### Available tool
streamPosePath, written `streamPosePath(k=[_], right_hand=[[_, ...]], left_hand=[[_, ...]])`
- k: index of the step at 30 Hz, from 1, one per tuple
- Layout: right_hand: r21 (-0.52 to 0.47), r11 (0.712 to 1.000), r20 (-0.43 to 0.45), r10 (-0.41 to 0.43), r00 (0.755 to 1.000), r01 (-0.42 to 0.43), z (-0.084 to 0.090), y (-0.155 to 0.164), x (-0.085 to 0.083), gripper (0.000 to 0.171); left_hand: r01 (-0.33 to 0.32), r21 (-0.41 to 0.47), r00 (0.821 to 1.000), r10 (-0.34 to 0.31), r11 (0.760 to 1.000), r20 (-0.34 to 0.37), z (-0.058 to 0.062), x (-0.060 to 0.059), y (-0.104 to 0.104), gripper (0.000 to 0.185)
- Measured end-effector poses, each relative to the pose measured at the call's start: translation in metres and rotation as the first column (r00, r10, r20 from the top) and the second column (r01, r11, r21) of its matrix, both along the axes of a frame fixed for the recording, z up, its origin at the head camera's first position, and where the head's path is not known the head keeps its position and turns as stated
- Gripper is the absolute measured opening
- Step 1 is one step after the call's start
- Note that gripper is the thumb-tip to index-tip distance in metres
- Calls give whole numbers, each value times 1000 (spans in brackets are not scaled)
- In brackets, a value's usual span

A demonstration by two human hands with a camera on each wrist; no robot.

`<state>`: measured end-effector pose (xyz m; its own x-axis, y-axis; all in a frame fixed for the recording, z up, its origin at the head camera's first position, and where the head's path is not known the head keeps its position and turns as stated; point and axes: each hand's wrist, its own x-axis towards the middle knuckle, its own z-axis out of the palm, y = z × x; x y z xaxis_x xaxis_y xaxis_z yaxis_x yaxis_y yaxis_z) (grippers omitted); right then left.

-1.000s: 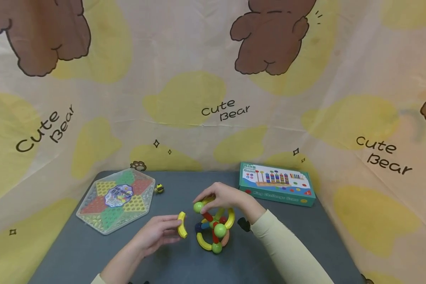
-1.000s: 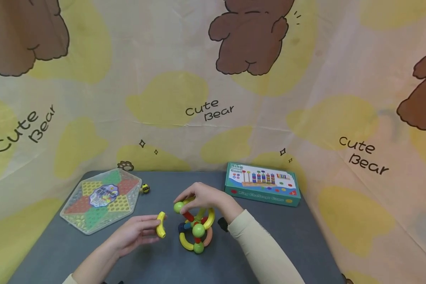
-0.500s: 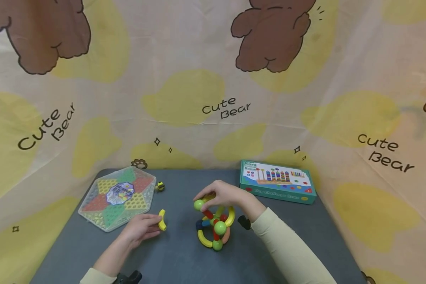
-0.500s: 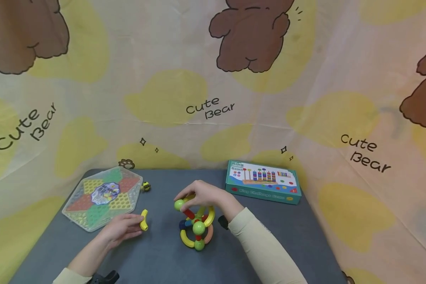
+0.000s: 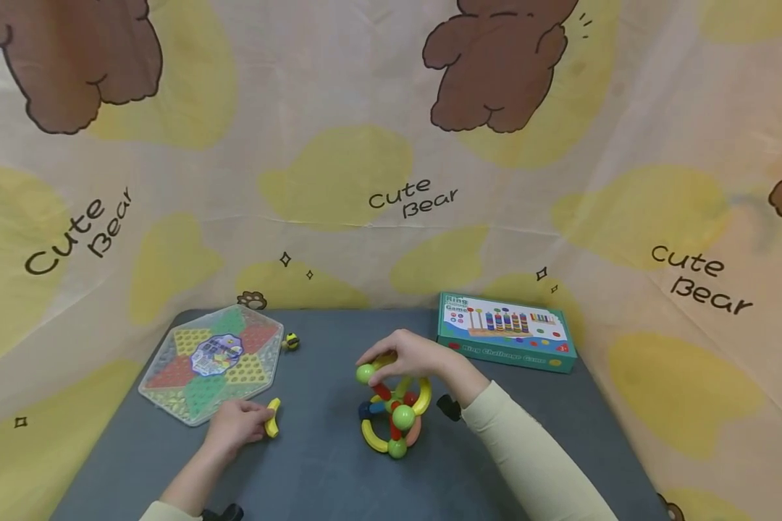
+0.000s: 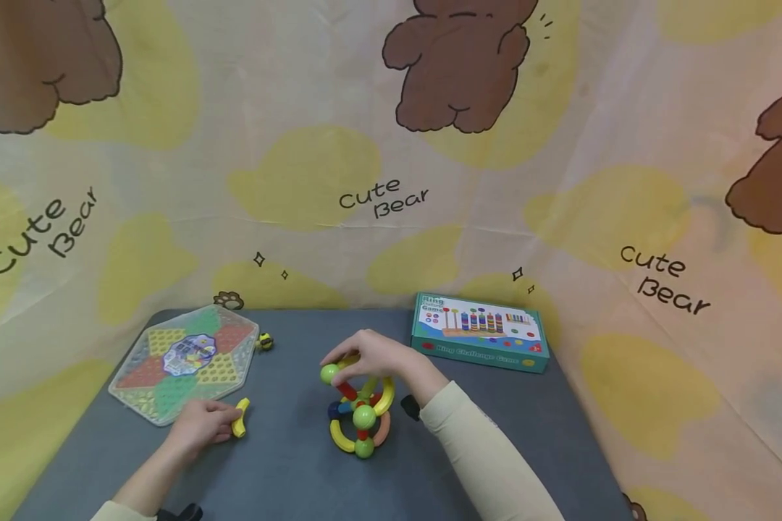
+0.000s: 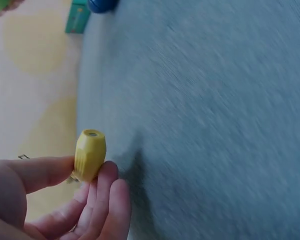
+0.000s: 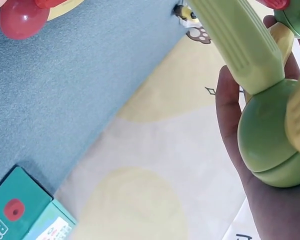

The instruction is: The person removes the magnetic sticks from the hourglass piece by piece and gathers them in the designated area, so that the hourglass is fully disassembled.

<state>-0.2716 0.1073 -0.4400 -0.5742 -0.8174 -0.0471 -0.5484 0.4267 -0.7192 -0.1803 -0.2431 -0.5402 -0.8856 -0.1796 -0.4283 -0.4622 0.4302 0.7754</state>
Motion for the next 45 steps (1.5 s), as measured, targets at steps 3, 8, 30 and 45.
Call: streamPosePath(k=[3,8,30,45], right_hand=[[-3,1000,1,-3,1000,3,-1,0,1,38],[-8,1000,-4,-14,1000,14,0,1,2,35],[25,1000,-27,-5,1000,6,3,2,3,41],[-133,986,-96,-117,988,104,1,25,11,38]], left_hand=[[25,-92,999,-28,995,-28,-4,2,-5,30],[48,-235,994,-70,971,-83,-8,3,-10,28],[3,-541,959,-156,841,-237,10,2,14,51],[306,-398,515,-502,865,-695,52,-6,113,71]])
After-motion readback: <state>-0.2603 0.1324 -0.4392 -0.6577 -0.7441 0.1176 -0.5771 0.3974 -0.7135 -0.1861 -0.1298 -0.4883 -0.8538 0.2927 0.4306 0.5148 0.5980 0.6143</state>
